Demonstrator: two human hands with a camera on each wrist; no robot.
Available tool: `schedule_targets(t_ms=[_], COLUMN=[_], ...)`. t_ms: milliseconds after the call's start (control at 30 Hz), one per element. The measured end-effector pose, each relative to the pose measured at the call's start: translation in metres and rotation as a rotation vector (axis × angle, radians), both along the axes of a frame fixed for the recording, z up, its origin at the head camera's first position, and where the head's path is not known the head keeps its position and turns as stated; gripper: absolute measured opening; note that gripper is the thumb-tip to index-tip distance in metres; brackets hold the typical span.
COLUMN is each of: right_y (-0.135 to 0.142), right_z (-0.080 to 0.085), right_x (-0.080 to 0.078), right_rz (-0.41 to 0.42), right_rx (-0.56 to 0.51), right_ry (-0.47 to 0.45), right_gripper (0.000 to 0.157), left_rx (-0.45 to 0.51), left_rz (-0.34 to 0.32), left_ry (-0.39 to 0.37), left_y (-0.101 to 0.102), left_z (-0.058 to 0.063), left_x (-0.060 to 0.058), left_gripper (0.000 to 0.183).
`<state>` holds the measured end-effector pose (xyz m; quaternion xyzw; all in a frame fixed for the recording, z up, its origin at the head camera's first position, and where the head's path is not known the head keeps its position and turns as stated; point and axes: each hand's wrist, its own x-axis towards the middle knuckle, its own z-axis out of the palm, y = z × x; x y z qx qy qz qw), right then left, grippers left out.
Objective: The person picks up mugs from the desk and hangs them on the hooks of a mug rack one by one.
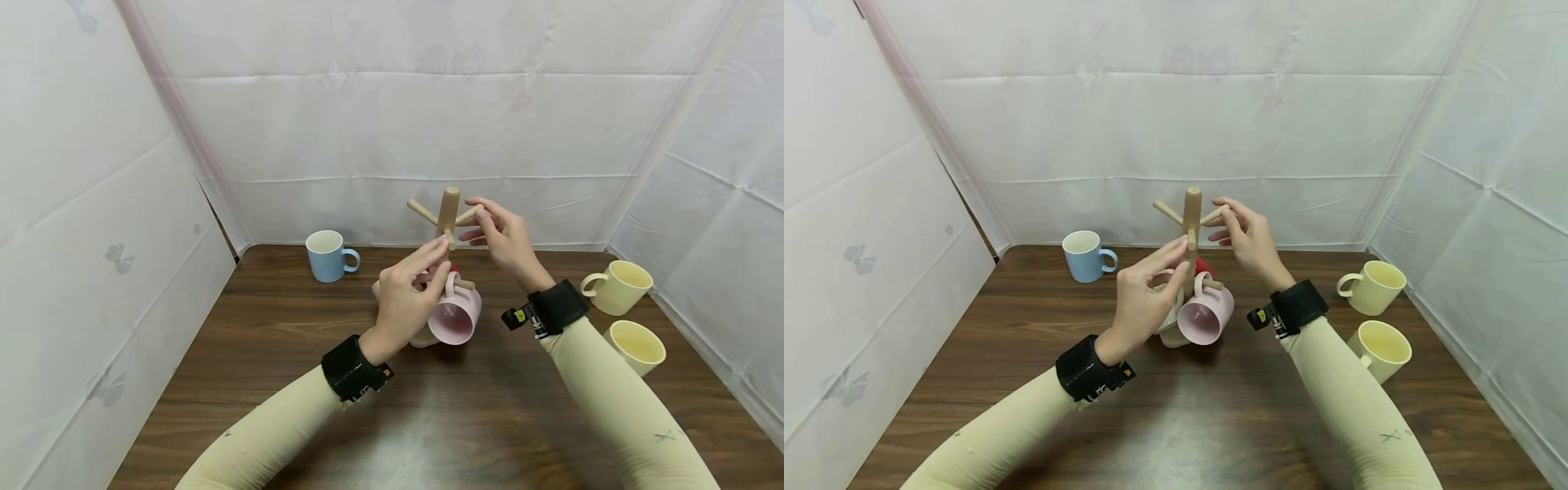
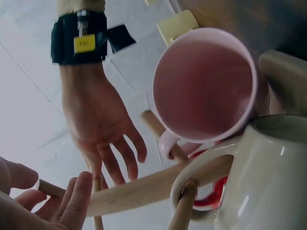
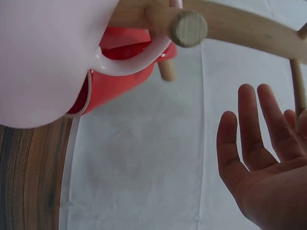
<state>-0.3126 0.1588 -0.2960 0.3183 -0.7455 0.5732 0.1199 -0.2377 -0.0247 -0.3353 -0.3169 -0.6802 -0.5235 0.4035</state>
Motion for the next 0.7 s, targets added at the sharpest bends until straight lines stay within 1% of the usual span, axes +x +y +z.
schedule_targets(t_ms=[167, 400, 567, 700], right_y=[0.0, -0.004, -0.005, -0.006], right_z=[-0.001, -0.001, -0.003, -0.004], right_x=[-0.01, -0.017, -0.018, -0.018], right_rz=[0.004, -0.003, -0.003, -0.001], right_rx=[0.013, 0.024, 0.001, -0.003], right_ry=[-0.014, -0.037, -0.043, -0.037], right_gripper=[0.034, 0.034, 0.034, 0.034], left_rx=[-0.048, -0.097, -0.119, -0.133], left_rz=[-0.031, 0.033, 0.066, 0.079], left_ry=[-0.003, -0.003, 0.01, 0.011], left_y=[0.006, 0.012, 0.014, 0.014], left_z=[-0.001, -0.004, -0.006, -0.006], left_x=[0.001, 0.002, 0.0, 0.0], left_gripper=[0.035, 0.039, 0.044, 0.044])
